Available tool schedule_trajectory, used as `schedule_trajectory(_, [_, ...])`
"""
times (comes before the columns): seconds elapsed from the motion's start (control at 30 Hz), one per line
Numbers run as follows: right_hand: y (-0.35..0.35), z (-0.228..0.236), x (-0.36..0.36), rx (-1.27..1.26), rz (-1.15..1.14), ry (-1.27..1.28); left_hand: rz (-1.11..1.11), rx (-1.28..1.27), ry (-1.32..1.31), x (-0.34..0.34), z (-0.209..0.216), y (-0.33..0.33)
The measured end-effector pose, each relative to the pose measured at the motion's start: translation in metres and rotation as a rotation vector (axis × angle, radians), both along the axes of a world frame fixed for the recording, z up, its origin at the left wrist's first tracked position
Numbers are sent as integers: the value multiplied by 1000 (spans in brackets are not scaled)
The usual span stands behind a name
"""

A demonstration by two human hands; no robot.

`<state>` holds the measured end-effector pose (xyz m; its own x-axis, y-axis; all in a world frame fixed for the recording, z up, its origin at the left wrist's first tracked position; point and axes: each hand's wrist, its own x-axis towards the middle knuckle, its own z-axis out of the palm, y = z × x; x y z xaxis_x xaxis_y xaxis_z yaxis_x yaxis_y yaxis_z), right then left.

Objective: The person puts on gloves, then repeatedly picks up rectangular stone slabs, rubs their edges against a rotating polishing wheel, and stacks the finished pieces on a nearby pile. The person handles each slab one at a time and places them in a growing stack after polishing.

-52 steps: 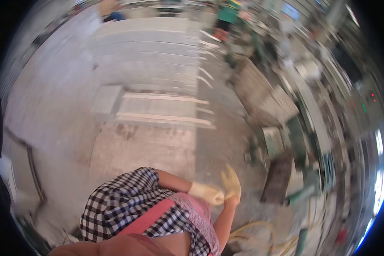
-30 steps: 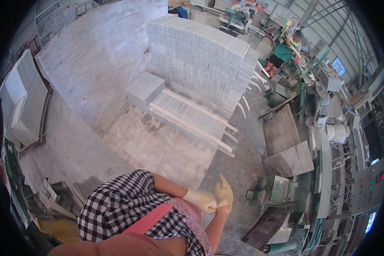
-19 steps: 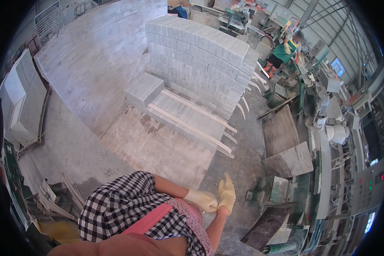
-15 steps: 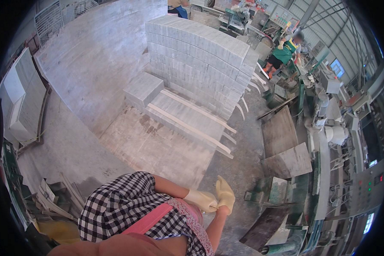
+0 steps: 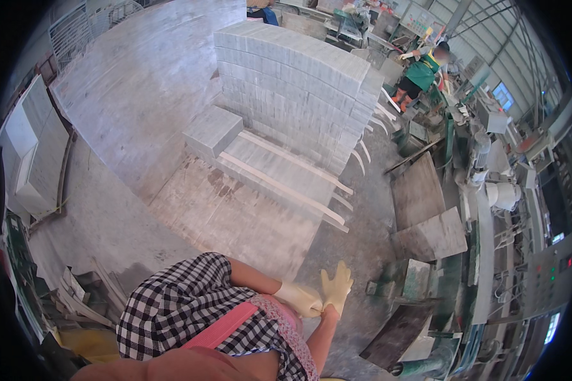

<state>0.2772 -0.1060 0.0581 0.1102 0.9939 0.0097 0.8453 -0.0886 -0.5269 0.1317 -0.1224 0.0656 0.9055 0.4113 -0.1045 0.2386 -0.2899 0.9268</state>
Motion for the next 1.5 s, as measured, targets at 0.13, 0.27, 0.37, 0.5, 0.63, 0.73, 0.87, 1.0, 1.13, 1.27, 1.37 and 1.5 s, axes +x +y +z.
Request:
schedule_trajectory(0.13, [-1,-28,13,126,116,12,-3,103,-41,2,-7,-6])
schedule_trajectory(0.27, [-7,-49,22,-38,79,-20,-16,12,24,2,-16,-8])
schedule_trajectory(0.37, [-4,-60,24,-41,270,-177,-46,-68,22,1,-22,-10])
schedule_trajectory(0.5, [-5,-66,21,-105,382,-422,-77,109,-40,5,-24,-14])
schedule_trajectory(0.63, [-11,-49,15,-91,137,5,-157,125,-6,7,-14,-12])
schedule_trajectory(0.73, [-8,-20,16,-194,-331,748,-104,-18,12,5,5,-4])
schedule_trajectory(0.87, [-18,5,32,80,-557,1224,17,5,-41,1,37,23])
schedule_trajectory(1.0, [-40,-18,47,20,13,-172,144,555,66,10,71,33])
schedule_trajectory(1.13, [-48,-58,43,80,157,-492,134,903,28,12,79,18])
schedule_trajectory(1.27, [-61,-70,28,-4,138,-647,64,834,68,9,47,12])
schedule_trajectory(1.37, [-72,-67,15,-34,156,-739,99,841,53,18,14,10])
schedule_trajectory(1.5, [-84,-47,6,-75,240,-858,180,830,-14,26,2,0])
